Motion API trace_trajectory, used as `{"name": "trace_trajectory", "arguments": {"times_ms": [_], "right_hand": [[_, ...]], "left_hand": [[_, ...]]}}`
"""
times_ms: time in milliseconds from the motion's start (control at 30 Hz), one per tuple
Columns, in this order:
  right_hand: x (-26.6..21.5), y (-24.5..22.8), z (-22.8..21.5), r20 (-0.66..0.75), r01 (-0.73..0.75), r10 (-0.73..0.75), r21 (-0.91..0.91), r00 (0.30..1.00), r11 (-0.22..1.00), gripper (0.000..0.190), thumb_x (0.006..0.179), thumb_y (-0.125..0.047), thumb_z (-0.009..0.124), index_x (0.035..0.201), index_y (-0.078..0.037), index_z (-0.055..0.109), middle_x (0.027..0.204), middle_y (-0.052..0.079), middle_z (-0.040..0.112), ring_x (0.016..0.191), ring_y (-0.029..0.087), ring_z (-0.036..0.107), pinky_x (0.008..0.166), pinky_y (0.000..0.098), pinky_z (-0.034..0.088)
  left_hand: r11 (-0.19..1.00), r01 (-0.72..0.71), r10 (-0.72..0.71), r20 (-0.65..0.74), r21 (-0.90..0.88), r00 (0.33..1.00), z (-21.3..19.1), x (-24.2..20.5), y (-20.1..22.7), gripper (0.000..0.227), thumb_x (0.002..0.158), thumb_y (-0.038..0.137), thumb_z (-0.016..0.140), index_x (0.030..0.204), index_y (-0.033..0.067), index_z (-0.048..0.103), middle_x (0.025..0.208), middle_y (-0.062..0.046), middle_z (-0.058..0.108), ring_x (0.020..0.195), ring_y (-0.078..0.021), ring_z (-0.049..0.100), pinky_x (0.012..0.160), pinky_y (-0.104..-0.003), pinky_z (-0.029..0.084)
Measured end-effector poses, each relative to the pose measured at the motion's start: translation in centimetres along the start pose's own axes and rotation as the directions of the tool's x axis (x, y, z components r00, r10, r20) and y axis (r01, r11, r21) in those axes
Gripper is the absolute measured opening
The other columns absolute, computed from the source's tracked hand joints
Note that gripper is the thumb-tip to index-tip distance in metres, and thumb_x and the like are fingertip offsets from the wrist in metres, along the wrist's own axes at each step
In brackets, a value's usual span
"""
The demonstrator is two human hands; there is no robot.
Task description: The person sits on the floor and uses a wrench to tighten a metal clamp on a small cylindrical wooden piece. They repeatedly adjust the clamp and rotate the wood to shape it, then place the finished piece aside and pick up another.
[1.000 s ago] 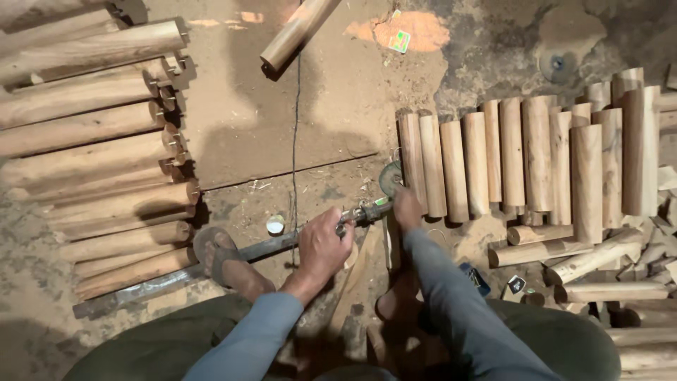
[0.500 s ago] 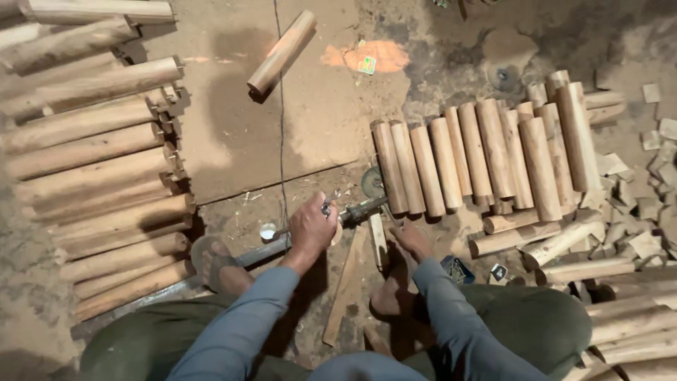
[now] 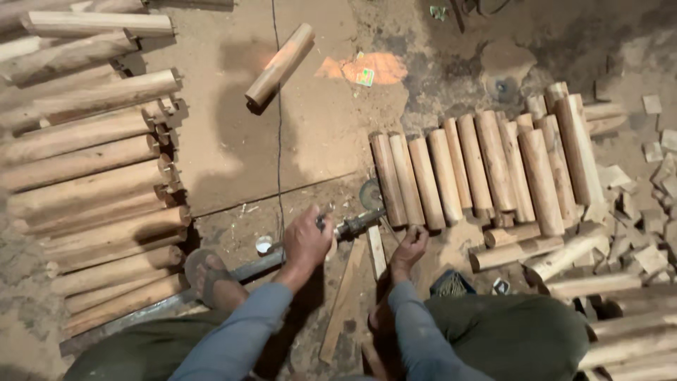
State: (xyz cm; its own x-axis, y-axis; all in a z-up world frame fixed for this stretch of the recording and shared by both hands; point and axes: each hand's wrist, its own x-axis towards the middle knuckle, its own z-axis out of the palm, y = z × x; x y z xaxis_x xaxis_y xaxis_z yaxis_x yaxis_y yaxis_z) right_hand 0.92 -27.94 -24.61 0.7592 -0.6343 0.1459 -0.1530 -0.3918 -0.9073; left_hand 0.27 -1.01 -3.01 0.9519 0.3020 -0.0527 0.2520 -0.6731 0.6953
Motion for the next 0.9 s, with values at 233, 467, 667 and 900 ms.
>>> {"name": "trace_trajectory", "arguments": {"times_ms": [233,467,667,900], "right_hand": [[2.5,-1.3,5.3,0.112,0.258,-0.252,-0.042,0.961,0.965,0.019,0.103,-0.017,0.059,0.095,-0.001,0.066,0.082,0.016,0.065,0.071,0.03,0.062,0.066,0.0402,0.048],[3.8,-3.4,10.4,0.278,0.158,-0.175,0.085,0.945,0.984,0.031,0.11,-0.013,0.057,0.083,0.003,0.057,0.07,0.021,0.052,0.064,0.03,0.051,0.059,0.0411,0.042],[6.4,-5.5,22.4,0.422,0.305,-0.191,-0.221,0.886,0.926,0.024,0.099,-0.025,0.064,0.088,-0.005,0.071,0.069,0.02,0.064,0.062,0.038,0.064,0.059,0.0492,0.049],[7.7,-3.3,23.6,0.704,0.414,-0.131,-0.246,0.697,0.877,0.037,0.094,-0.039,0.066,0.11,-0.007,0.072,0.089,0.023,0.073,0.079,0.042,0.07,0.068,0.0515,0.056]], "left_hand": [[1.0,0.026,-0.026,0.005,0.004,1.0,-0.9,-0.1,0.6,0.016,0.087,0.024,0.071,0.092,0.01,0.066,0.085,-0.018,0.07,0.082,-0.0427,0.067,0.069,-0.053,0.051],[0.999,-0.001,0.001,-0.015,0.051,1.0,-0.8,-1.7,0.2,0.02,0.086,0.022,0.072,0.092,0.0043,0.064,0.081,-0.021,0.067,0.078,-0.0443,0.064,0.067,-0.054,0.049],[1.0,-0.013,0.013,-0.013,-0.006,1.0,-1.1,-0.6,0.4,0.019,0.081,0.017,0.072,0.08,0.0036,0.058,0.076,-0.02,0.064,0.076,-0.0443,0.063,0.064,-0.055,0.047],[1.0,-0.017,0.017,0.029,-0.015,0.999,-0.7,-0.9,-0.1,0.016,0.083,0.018,0.072,0.084,0.0062,0.061,0.078,-0.019,0.066,0.077,-0.0433,0.065,0.065,-0.054,0.048]]}}
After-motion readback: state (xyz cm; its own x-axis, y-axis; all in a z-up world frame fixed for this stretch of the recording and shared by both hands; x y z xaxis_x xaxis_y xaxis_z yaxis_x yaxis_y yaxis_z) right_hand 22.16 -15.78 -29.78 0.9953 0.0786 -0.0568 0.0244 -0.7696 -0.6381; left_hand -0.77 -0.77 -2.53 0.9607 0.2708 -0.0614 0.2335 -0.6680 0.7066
